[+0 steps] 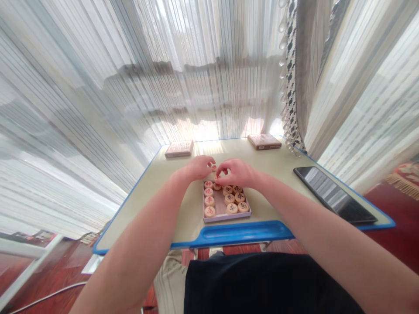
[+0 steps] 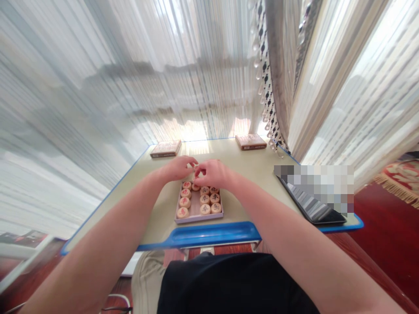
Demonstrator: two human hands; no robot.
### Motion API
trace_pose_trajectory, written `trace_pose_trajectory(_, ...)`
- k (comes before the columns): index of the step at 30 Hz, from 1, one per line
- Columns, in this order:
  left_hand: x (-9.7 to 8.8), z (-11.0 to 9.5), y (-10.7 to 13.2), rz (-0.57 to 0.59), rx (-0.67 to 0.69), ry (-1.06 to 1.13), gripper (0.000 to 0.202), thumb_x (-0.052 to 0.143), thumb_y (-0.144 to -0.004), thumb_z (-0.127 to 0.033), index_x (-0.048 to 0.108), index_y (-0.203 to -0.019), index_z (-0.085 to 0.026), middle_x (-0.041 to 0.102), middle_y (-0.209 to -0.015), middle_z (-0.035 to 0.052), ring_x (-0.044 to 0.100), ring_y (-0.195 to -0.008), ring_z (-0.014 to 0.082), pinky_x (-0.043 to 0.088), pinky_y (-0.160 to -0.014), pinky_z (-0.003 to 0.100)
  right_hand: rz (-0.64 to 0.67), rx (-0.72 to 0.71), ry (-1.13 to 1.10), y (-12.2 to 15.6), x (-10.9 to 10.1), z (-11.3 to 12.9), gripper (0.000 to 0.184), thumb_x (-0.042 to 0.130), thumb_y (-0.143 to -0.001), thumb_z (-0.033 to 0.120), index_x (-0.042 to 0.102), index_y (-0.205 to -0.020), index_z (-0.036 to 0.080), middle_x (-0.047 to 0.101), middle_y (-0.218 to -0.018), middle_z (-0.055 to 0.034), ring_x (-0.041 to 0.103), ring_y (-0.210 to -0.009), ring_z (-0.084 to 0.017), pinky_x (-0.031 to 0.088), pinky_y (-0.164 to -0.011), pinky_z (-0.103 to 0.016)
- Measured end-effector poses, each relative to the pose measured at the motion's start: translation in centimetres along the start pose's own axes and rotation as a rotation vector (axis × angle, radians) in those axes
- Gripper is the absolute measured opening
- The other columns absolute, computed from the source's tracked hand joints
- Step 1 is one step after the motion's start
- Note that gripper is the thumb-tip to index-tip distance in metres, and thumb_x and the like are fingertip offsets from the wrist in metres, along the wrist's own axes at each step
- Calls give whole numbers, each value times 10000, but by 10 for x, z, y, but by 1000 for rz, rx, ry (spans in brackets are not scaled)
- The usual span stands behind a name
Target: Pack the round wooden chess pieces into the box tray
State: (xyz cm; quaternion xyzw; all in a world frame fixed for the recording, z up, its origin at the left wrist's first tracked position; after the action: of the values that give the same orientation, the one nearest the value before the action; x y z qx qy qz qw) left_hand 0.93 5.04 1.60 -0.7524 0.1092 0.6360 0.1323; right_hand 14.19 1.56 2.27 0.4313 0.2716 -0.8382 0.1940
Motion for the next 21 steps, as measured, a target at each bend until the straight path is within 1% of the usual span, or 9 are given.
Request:
trace_pose_trajectory(2,1,0,-1,18,-1,-13,397,476,-735,-151,617,-1105,-178,671,-1069,33,606,-965,184,459,-864,257,34,-48,21,4,4,9,204,657,-664,346,706,-795,199,630,-722,11,540,-666,-107,396,-608,-201)
trace_pose_trajectory(5,1,-1,-1,24,-20,-16,455,453,-700,-86,611,-1119,-170,668,-1090,38,603,-988,189,457,-881,262,46,-69,75,6,7,15,197,662,-667,348,703,-779,191,639,-738,-2,546,-692,-121,408,-645,-214)
trace_pose_trajectory(8,0,-1,0,15,-21,-9,456,453,-691,-82,617,-1108,-166,670,-1086,45,606,-987,203,465,-874,275,38,-76,116,5,6,15,198,668,-667,356,699,-788,203,642,-767,-10,554,-743,-144,415,-686,-228)
trace_pose_trajectory(12,0,-1,0,12,-18,-7,439,454,-696,-98,624,-1093,-176,670,-1085,44,605,-991,209,464,-871,277,46,-51,143,5,5,13,202,672,-668,377,693,-788,216,639,-775,-12,555,-769,-164,418,-714,-250)
trace_pose_trajectory(16,0,-1,0,10,-19,-15,432,457,-701,-110,623,-1094,-182,670,-1080,41,604,-985,207,464,-864,273,43,-53,147,5,4,14,203,675,-667,378,694,-787,216,639,-774,-12,556,-767,-166,419,-732,-261)
trace_pose_trajectory(21,2,0,-2,8,-2,-15,397,467,-716,-143,631,-1076,-176,673,-1064,49,607,-968,211,466,-864,284,39,-58,128,6,6,16,211,666,-675,391,693,-782,211,632,-759,-11,549,-735,-153,408,-719,-254)
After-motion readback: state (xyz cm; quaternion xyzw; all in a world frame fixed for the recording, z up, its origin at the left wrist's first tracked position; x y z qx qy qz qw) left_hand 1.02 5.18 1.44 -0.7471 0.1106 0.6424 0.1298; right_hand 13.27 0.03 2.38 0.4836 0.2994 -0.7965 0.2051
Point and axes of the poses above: each hand's wrist, its own y-axis away from the middle knuckle, its own x-axis out of the palm, z = x × y, the point moved 5 cm from there along -y, towards the middle knuckle
